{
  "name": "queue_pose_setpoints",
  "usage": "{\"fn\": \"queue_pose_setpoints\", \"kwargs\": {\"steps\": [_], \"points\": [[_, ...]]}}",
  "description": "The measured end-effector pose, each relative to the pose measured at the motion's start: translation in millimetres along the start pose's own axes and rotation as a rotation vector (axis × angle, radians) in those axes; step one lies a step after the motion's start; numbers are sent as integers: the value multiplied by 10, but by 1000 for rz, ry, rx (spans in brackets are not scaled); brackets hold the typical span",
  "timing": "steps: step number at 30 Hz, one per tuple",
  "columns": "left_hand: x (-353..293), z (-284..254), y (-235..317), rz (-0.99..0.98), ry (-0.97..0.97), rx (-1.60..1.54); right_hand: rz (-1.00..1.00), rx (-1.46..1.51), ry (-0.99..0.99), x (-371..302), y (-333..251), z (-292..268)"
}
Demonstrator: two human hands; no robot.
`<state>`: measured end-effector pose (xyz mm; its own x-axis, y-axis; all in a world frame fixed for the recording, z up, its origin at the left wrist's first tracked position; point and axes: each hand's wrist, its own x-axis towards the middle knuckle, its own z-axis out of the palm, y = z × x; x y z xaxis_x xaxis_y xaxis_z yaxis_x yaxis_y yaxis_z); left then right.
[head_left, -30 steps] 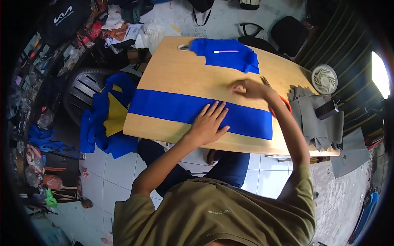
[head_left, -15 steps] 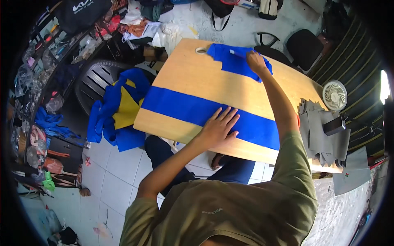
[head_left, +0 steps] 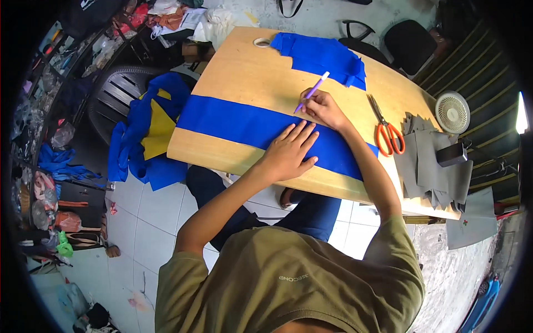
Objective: Cutting blue fabric with scissors on a wooden table.
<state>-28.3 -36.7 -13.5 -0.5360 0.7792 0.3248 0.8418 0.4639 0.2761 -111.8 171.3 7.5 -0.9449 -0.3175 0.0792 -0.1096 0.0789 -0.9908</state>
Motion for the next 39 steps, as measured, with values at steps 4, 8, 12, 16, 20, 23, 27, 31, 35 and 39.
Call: {"fn": "queue_pose_setpoints", "kwargs": {"steps": [4, 8, 12, 16, 20, 23, 27, 31, 35, 39], "points": [[2, 7, -22, 4, 9, 15, -42, -97, -35, 13, 45, 18], [0, 14, -20, -6, 10, 20, 39, -103, -50, 6, 38, 16], [9, 5, -19, -7, 1, 17, -5, -87, -64, 4, 24, 41], [4, -10, -4, -16, -3, 21, 41, -63, -83, -1, 16, 45], [4, -7, -3, -12, 5, 30, 1, -69, -91, 9, 52, 34], [3, -5, -3, -13, -1, 31, -26, -96, -83, 6, 76, 41], [-5, 10, -6, -20, 4, 23, -23, -99, -106, 9, 76, 44], [-1, 7, 0, -20, 5, 19, -41, -87, -99, 5, 89, 43], [7, -8, -1, -19, -2, 24, -54, -28, -93, 25, 104, 8], [2, -20, -11, -20, 0, 33, -11, 18, -63, 11, 23, 3]]}}
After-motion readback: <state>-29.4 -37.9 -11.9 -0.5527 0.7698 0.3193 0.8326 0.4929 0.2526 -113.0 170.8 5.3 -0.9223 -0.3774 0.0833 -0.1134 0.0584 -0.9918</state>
